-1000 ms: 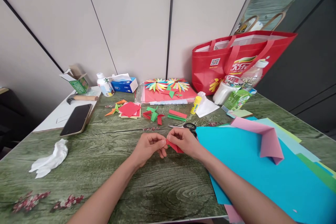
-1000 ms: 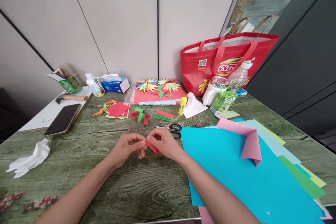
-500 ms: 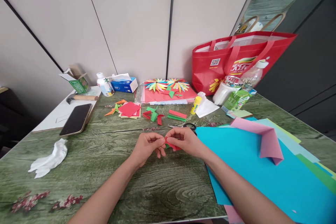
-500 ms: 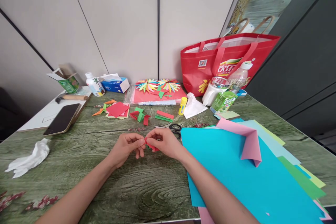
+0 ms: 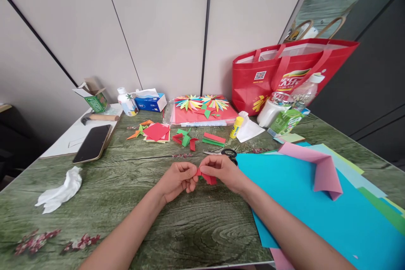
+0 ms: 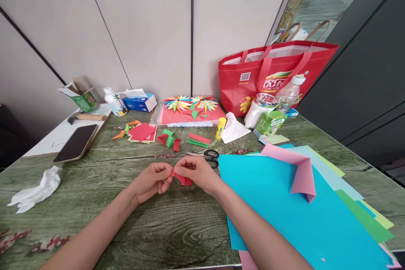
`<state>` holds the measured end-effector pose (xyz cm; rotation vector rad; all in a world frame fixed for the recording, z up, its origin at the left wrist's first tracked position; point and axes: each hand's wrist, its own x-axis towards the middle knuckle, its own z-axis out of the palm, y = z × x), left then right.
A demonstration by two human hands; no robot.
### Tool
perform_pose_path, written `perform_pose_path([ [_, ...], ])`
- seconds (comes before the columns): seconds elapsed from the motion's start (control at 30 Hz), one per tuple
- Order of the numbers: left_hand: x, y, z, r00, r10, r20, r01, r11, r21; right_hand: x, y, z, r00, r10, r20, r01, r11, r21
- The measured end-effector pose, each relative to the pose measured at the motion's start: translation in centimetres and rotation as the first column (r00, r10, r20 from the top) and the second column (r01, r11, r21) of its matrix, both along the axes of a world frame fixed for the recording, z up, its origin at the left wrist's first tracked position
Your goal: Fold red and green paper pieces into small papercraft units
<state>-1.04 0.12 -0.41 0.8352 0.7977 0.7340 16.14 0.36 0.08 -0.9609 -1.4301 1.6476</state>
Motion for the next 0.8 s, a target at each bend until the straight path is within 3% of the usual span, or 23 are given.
perform_pose_path([
  [0.13,0.22,-0.13,-0.10,1.000,0.010,0.022,-0.010,1.000,-0.004,-0.15,-0.08,-0.13,0.999,-0.026,-0.026,0.025,0.999,-0.027],
  [0.27,0.81,-0.39,0.47,0.987,0.104,-0.124,-0.079,0.978,0.193,-0.17,-0.03,0.11,0.995,-0.082,0.059,0.081,0.997,0.017],
  [0.37,0.97,-0.45,0.75,0.975,0.126,-0.183,-0.068,0.953,0.296,-0.13,0.04,0.22,0.984,-0.111,0.139,0.100,0.991,0.088],
  [0.6,0.45,-0.34,0.67,0.985,0.028,-0.170,0.010,0.975,0.222,0.31,0.13,0.60,0.978,-0.050,0.201,0.019,0.988,0.154],
  [0.8,0.60,-0.36,0.69,0.983,0.111,-0.145,-0.077,0.972,0.222,0.29,0.21,0.48,0.993,-0.051,0.107,0.028,0.978,0.205],
])
